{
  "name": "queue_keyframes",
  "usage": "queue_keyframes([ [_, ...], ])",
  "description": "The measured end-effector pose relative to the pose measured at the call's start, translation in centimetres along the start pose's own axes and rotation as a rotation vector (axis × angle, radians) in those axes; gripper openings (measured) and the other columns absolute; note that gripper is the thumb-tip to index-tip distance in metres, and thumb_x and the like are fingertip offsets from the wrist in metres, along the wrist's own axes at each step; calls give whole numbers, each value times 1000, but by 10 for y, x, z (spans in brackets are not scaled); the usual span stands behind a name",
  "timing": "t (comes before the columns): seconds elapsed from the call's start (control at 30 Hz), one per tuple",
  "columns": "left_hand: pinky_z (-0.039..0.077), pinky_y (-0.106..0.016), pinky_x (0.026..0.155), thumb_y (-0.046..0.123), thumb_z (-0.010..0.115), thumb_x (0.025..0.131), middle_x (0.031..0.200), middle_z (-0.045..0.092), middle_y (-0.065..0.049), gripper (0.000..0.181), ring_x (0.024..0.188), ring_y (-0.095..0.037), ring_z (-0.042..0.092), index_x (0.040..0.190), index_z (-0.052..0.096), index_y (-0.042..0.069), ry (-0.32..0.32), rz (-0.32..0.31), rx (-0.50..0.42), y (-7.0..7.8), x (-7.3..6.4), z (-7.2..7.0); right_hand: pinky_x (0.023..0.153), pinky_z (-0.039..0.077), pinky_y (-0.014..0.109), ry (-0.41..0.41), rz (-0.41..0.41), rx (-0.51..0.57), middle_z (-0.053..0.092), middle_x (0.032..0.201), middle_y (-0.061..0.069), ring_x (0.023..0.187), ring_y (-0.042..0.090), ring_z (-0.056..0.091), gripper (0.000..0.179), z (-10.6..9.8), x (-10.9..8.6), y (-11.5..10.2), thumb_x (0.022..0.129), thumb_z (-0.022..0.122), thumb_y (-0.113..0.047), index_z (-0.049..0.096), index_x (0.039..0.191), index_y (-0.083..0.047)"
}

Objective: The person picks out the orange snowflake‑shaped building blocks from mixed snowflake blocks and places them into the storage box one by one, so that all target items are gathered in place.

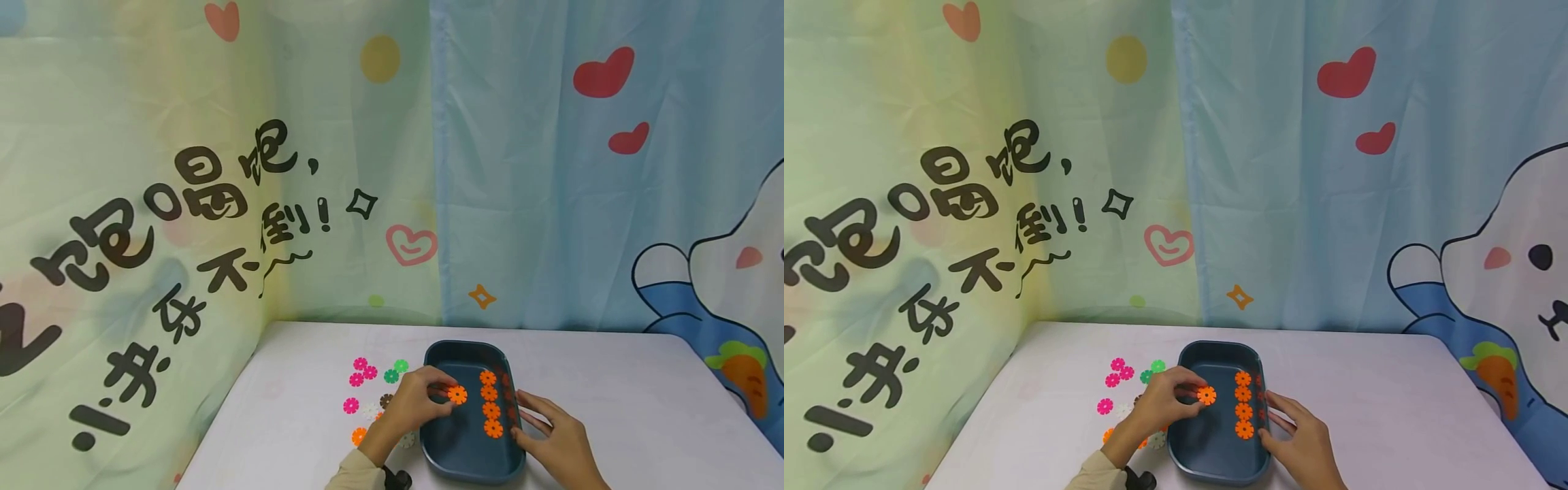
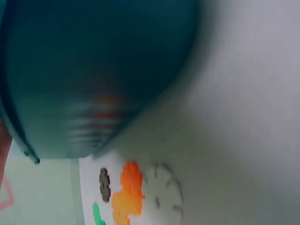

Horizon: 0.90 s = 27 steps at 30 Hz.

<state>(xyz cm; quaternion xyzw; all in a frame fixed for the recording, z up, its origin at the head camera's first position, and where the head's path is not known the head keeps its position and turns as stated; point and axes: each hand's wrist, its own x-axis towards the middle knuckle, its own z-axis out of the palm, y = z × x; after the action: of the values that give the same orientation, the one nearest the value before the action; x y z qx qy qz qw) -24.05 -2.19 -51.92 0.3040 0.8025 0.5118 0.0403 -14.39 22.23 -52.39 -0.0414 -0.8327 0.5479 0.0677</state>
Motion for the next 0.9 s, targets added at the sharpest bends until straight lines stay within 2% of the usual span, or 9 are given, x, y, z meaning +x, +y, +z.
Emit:
queue_keyframes([
  [0.37, 52, -14, 73, 3, 80, 77, 99, 62, 8, 30, 81, 3, 62, 105, 72, 7, -61, 2, 24, 4, 7, 21, 85, 53, 28, 8, -10, -8, 54, 134, 19, 117, 35, 58, 66, 0, 0, -1, 76, 79, 3, 53, 136, -2],
  [0.53, 51, -12, 72, 6, 81, 77, 99, 61, 10, 30, 82, 5, 60, 105, 73, 9, -110, 10, 68, 5, 7, 29, 84, 53, 28, 9, -37, 0, 55, 133, 19, 116, 35, 59, 64, -1, 0, 0, 76, 79, 5, 54, 135, 0],
  [0.9, 48, -7, 69, 7, 82, 78, 99, 63, 8, 31, 81, 8, 58, 107, 72, 7, -208, 74, 203, 9, 10, 40, 84, 53, 29, 16, -68, -14, 55, 132, 18, 115, 33, 60, 64, -1, 0, 1, 74, 80, 5, 55, 133, 2],
])
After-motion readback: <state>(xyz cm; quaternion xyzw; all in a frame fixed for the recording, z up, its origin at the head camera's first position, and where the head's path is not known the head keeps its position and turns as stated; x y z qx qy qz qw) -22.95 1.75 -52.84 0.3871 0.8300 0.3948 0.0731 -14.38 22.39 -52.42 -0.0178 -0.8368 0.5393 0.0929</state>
